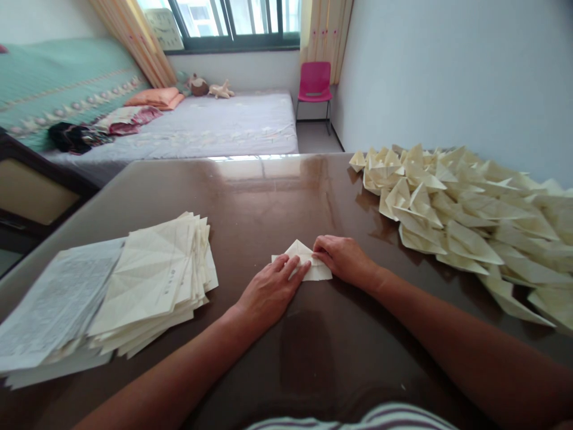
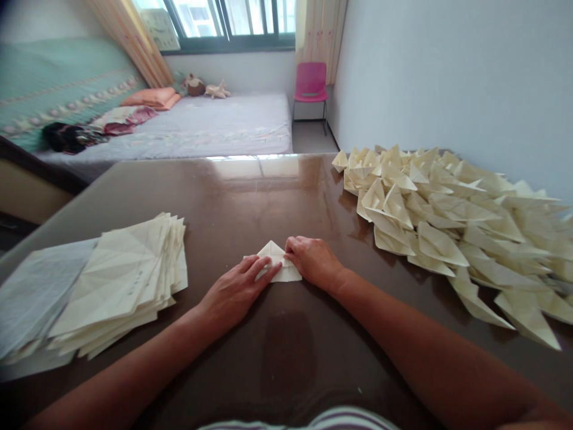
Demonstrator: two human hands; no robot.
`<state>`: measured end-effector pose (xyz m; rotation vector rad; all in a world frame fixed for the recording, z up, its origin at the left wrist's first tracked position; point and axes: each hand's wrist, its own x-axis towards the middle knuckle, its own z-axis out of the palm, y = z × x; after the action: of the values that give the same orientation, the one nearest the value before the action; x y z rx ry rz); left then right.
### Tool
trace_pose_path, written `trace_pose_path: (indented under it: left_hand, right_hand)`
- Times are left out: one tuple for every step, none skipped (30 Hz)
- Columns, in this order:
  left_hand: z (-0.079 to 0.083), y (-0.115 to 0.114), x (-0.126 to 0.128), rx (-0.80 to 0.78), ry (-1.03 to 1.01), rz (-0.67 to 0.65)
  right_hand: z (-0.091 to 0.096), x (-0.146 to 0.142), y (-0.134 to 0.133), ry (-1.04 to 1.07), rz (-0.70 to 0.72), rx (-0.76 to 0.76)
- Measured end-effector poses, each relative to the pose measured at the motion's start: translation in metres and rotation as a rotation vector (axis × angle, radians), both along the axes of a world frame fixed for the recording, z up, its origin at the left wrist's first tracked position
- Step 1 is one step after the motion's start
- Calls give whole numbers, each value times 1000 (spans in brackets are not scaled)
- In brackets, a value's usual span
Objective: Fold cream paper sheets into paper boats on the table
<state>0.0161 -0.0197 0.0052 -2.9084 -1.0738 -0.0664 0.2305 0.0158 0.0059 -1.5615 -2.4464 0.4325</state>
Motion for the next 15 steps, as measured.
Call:
trace_pose_path:
  left_hand:
    - [0, -1, 0, -2, 7, 3]
    - [0, -1, 0, -3, 13, 7]
    - [0, -2, 0, -2, 19, 13]
    - [0, -2, 1, 0, 24, 19]
    - [-1, -2, 1, 4, 27, 26]
    - [-1, -3, 2, 9, 29, 32]
    - [-1, -3, 2, 16, 30, 36]
    - [-2, -3, 3, 24, 30, 39]
    - [-2, -3, 3, 31, 29, 41]
    - [-2, -3, 4, 38, 28, 42]
    - [-3, -3, 4, 43, 28, 41]
    - [-3, -3, 4, 47, 28, 38]
    - [-3, -3, 4, 49, 28, 37]
    - [-3, -3, 4, 51, 30, 36]
    - [-3, -3, 4, 52, 33, 34]
  right_hand:
    - [0, 0, 0, -4, -2, -2]
    - [0, 0, 0, -9, -4, -2]
    - [0, 0, 0, -17, -3, -1]
    - [1, 0, -1, -29, 0, 5]
    - [4, 0, -3, -52, 9, 23]
    - [7, -1, -6, -87, 22, 56]
    - [11, -3, -11, -135, 39, 103]
    - [15, -4, -16, -191, 66, 159]
    - [19, -7, -22, -252, 96, 215]
    - [22, -9, -29, -303, 131, 248]
    - [24, -12, -36, -338, 181, 253]
    - [25, -15, -42, -368, 199, 250]
    - [24, -18, -48, -397, 206, 244]
    - [23, -20, -53, -421, 205, 236]
    - [21, -21, -56, -441, 199, 228]
